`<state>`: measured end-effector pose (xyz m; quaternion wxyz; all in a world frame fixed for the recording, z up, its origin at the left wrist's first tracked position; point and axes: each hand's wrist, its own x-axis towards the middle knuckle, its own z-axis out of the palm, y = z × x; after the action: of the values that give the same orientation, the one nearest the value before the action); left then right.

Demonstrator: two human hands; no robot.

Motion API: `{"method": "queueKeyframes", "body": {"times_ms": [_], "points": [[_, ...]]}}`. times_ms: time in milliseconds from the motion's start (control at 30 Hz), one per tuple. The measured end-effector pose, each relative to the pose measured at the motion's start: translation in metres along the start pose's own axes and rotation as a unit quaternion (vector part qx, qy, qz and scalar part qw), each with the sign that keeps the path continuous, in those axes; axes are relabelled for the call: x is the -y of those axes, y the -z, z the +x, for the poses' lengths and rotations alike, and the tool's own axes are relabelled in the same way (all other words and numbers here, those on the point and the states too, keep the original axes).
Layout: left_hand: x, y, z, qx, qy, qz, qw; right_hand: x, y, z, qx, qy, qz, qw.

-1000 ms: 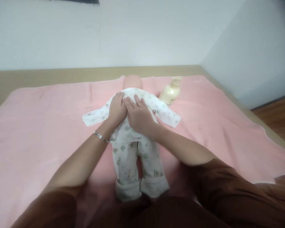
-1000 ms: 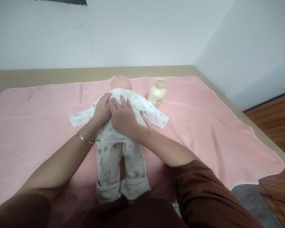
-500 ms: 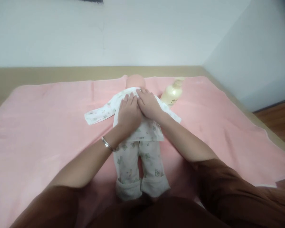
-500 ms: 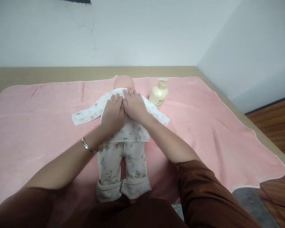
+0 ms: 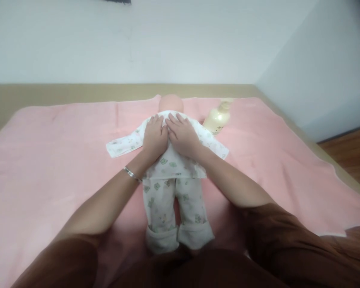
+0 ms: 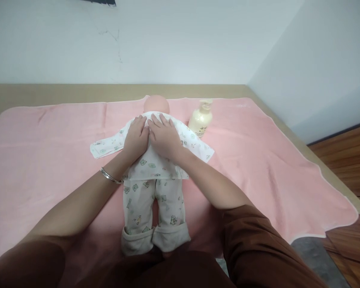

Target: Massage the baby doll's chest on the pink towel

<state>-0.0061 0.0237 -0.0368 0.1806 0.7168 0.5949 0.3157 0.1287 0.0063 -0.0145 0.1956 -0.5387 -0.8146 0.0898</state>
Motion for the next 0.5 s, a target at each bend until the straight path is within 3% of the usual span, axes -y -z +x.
{"method": "queueKeyframes", "body": {"times_ms": [267, 367, 500], "points": [[0.009, -0.006, 0.001, -0.037, -0.042, 0.012, 0.998, -0.009, -0.006, 0.004, 0.004, 0.001, 0.008, 1.000], [0.001, -0.005, -0.006, -0.037, -0.056, 0.059, 0.996, -0.014, -0.009, 0.007, -0.010, -0.010, 0.019, 1.000], [-0.019, -0.005, -0.025, -0.031, -0.106, 0.128, 0.986, -0.026, -0.010, 0.015, -0.040, -0.080, 0.034, 0.995]]}}
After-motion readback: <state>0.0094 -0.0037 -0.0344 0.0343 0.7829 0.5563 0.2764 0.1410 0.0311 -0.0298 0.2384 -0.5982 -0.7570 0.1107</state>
